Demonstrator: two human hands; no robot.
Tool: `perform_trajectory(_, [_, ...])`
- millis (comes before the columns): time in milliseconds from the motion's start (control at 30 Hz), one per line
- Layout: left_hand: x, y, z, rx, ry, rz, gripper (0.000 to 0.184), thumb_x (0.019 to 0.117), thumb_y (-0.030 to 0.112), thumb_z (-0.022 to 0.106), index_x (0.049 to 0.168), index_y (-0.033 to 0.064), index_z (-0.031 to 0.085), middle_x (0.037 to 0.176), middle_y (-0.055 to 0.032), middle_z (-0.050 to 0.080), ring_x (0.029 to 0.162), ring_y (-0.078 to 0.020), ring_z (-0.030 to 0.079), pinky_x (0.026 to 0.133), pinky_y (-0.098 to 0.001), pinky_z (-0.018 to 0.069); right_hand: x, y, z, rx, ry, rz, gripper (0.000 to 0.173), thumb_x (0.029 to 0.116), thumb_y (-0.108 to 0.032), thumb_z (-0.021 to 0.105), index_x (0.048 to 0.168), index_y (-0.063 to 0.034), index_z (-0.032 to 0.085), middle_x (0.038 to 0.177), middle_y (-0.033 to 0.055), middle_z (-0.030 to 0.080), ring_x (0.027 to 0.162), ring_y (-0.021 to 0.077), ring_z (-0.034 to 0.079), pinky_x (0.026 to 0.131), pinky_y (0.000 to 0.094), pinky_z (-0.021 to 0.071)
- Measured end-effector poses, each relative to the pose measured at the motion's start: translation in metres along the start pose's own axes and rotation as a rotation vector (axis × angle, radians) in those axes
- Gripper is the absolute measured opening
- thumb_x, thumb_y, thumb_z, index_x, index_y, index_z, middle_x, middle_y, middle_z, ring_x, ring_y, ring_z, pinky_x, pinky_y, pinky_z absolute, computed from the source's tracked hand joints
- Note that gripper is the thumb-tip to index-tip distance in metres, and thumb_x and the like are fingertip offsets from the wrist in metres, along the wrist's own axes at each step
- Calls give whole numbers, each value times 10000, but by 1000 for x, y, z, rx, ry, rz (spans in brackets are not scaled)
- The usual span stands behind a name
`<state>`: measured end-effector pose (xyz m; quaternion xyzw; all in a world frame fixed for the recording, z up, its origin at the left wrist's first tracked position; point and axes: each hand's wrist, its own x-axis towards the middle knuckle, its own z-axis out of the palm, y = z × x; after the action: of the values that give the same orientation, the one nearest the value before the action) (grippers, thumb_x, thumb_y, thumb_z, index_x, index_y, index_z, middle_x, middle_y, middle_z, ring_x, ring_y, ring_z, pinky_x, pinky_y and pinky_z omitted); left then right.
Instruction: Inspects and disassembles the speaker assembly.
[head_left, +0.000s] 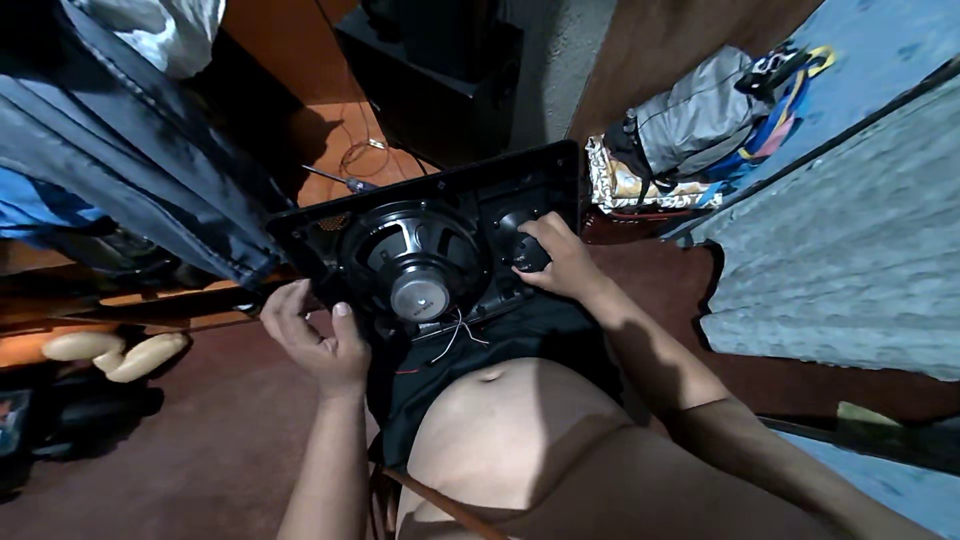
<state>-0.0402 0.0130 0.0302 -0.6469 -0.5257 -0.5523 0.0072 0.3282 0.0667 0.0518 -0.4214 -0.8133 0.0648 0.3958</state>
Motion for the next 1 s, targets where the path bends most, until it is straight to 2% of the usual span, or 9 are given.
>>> perform_trajectory(100, [9,29,5,63,-5,167,540,1009,457,536,1367,54,559,1371,-163,532,1326,-261,484,1121,-425,395,-3,-5,-6,24,-49,35,608,721,-203,910,1240,5,671,1117,203,625,982,284,660,849,378,593])
perform_trajectory(167, [17,45,11,78,-66,246,552,977,501,555,1348,92,577,1372,-150,544,1323,-276,489,1122,-452,382,-7,-8,-8,23,-57,37,615,708,-195,915,1244,-13,676,1135,192,617,988,274,656,842,372,594])
perform_trajectory(267, [39,62,18,94,-159,339,538,938,498,600,1303,104,613,1358,-178,568,1312,-338,498,1116,-507,364,-16,-12,-12,-17,-47,13,632,718,-209,917,1271,-33,665,1166,166,590,1002,239,641,833,330,587])
perform_trajectory(367, [61,78,22,122,-316,399,550,950,493,574,1280,59,643,1354,-214,599,1287,-386,538,1108,-569,372,-21,-15,-10,-24,11,-4,605,735,-213,904,1254,-15,663,1152,180,602,982,248,655,805,346,601])
perform_trajectory(467, [67,86,33,174,-469,400,578,955,545,540,1262,76,682,1394,-199,591,1317,-408,515,1124,-602,339,-22,-19,-9,-16,69,17,598,745,-229,903,1242,1,662,1141,176,615,971,233,662,809,336,603])
perform_trajectory(600, [66,82,39,186,-562,355,600,938,588,546,1280,117,691,1479,-181,533,1409,-410,433,1180,-609,280,-23,-24,-4,16,103,114,668,742,-258,913,1292,-1,637,1111,150,604,964,208,627,821,305,570])
perform_trajectory(767, [62,77,43,186,-558,346,569,914,593,582,1245,149,713,1474,-186,532,1414,-421,421,1187,-620,254,-25,-27,3,22,156,143,667,737,-249,917,1290,-1,639,1095,147,606,972,201,619,845,286,557])
perform_trajectory(900, [61,80,41,203,-554,339,576,905,611,582,1239,162,717,1470,-172,536,1406,-408,431,1178,-619,262,-26,-23,-2,26,83,97,641,734,-169,904,1298,-10,645,1113,156,603,971,204,633,828,293,578])
perform_trajectory(1000, [59,82,39,200,-565,342,586,907,614,574,1247,158,715,1484,-176,520,1420,-409,411,1182,-623,251,-26,-20,-5,31,65,59,625,729,-160,899,1284,-9,658,1107,153,611,971,209,637,830,296,579])
